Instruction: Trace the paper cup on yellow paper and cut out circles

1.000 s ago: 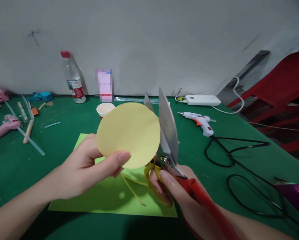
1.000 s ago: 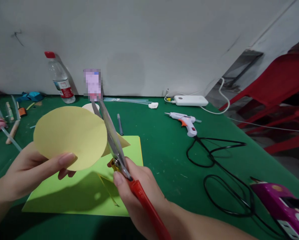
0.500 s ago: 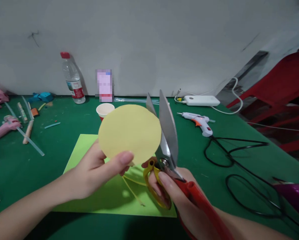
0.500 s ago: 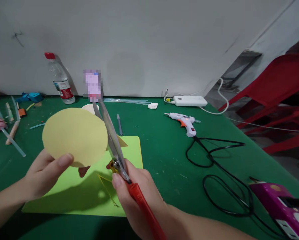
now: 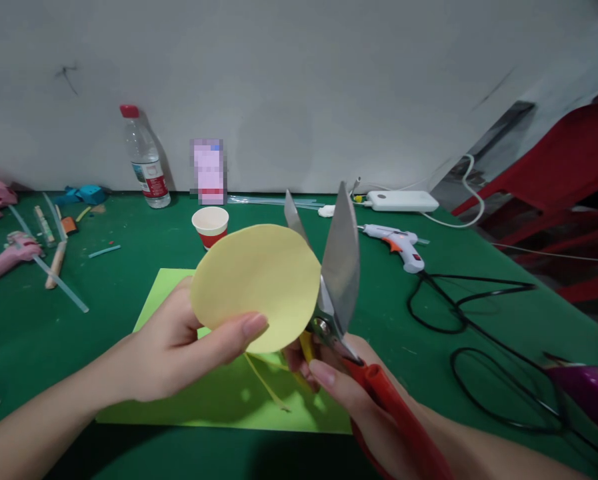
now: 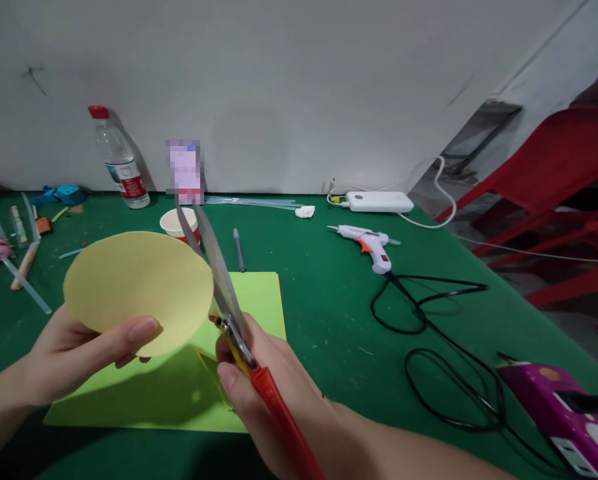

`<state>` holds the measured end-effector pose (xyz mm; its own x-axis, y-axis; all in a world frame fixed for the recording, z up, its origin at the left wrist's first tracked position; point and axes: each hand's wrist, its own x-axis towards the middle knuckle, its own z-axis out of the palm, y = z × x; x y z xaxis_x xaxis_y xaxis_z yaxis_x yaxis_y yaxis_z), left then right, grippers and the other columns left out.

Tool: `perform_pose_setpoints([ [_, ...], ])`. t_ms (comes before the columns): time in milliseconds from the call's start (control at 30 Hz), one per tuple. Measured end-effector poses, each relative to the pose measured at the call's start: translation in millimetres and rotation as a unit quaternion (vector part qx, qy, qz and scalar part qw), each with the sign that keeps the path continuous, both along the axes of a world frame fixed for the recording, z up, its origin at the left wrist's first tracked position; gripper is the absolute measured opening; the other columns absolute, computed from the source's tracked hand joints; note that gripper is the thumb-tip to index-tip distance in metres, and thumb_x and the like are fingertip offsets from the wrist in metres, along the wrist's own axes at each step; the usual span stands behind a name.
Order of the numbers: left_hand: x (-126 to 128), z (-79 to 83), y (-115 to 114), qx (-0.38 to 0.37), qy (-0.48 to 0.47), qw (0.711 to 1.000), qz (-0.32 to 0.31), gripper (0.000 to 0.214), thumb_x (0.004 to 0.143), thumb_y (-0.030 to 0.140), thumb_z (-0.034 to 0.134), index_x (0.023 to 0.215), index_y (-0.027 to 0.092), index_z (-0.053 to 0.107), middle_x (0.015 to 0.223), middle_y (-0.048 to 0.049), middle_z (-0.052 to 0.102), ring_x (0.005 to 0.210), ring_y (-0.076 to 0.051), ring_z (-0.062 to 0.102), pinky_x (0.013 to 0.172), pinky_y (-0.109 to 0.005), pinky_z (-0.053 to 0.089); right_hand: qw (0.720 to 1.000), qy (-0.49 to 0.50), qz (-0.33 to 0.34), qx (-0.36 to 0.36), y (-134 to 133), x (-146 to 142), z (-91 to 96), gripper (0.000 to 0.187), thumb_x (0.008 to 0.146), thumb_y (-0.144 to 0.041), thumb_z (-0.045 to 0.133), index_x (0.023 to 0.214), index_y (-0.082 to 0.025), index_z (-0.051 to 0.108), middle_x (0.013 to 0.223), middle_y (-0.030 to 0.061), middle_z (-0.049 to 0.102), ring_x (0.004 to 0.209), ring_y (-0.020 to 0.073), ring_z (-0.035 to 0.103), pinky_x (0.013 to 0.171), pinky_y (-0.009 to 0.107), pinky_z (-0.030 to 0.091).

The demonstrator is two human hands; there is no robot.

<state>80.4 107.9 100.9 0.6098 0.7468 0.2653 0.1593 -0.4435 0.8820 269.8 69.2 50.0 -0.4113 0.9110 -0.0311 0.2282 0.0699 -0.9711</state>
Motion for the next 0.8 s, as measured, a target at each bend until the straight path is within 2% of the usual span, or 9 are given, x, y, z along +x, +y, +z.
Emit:
perform_pose_setpoints([
  [100,1.4,0.4,-0.6,0.005,-0.02,1.0,-0.001,0.019,0.079,0.012,0.047,0.061,0.019,0.048,0.05,0.0098,0.041,0.038,-0.002,0.035,0.046,-0.013,0.039,1.0,0.009,-0.005,0.001,-0.1,0.7,-3.0,0.011,0.078,-0.031,0.04,0.073,-0.021,0.043,0.062,-0.0029,0.045,0.055,0.0124,0.04,0.048,0.025,0.035],
  [267,0.6,0.8,-3.1,-0.045,0.012,0.999,0.012,0.019,0.079,0.015,0.048,0.06,0.018,0.047,0.049,0.0081,0.04,0.039,-0.003,0.036,0.033,-0.012,0.026,1.0,0.019,-0.02,0.002,-0.1,1.9,-7.5,0.013,0.078,-0.032,0.039,0.071,-0.022,0.042,0.062,-0.0041,0.042,0.053,0.0113,0.038,0.048,0.024,0.034],
  [433,-0.1,2.8,-3.2,-0.07,0.006,0.997,0.013,0.018,0.079,0.017,0.049,0.061,0.019,0.049,0.05,0.0077,0.041,0.04,-0.004,0.036,0.034,-0.011,0.028,0.999,0.029,-0.03,-0.009,-0.4,2.2,-10.7,0.016,0.079,-0.034,0.039,0.069,-0.021,0.041,0.062,-0.0041,0.043,0.052,0.0105,0.037,0.047,0.024,0.032],
  [600,-2.6,8.3,-1.8,-0.092,0.025,0.995,-0.004,0.018,0.079,0.012,0.048,0.062,0.019,0.048,0.056,0.0068,0.042,0.045,-0.004,0.038,0.038,-0.011,0.032,0.999,0.035,-0.027,-0.033,-1.4,2.0,-6.3,0.011,0.078,-0.031,0.039,0.073,-0.021,0.042,0.065,-0.0037,0.045,0.052,0.0102,0.037,0.047,0.024,0.033],
  [800,-4.7,4.6,-0.5,-0.129,0.037,0.991,-0.008,0.021,0.082,0.021,0.048,0.061,0.018,0.045,0.056,0.0059,0.039,0.046,-0.004,0.037,0.037,-0.012,0.031,0.998,0.029,-0.036,-0.033,-3.9,3.7,-2.9,0.014,0.077,-0.03,0.039,0.066,-0.021,0.04,0.063,-0.0043,0.043,0.052,0.0096,0.036,0.046,0.023,0.032],
])
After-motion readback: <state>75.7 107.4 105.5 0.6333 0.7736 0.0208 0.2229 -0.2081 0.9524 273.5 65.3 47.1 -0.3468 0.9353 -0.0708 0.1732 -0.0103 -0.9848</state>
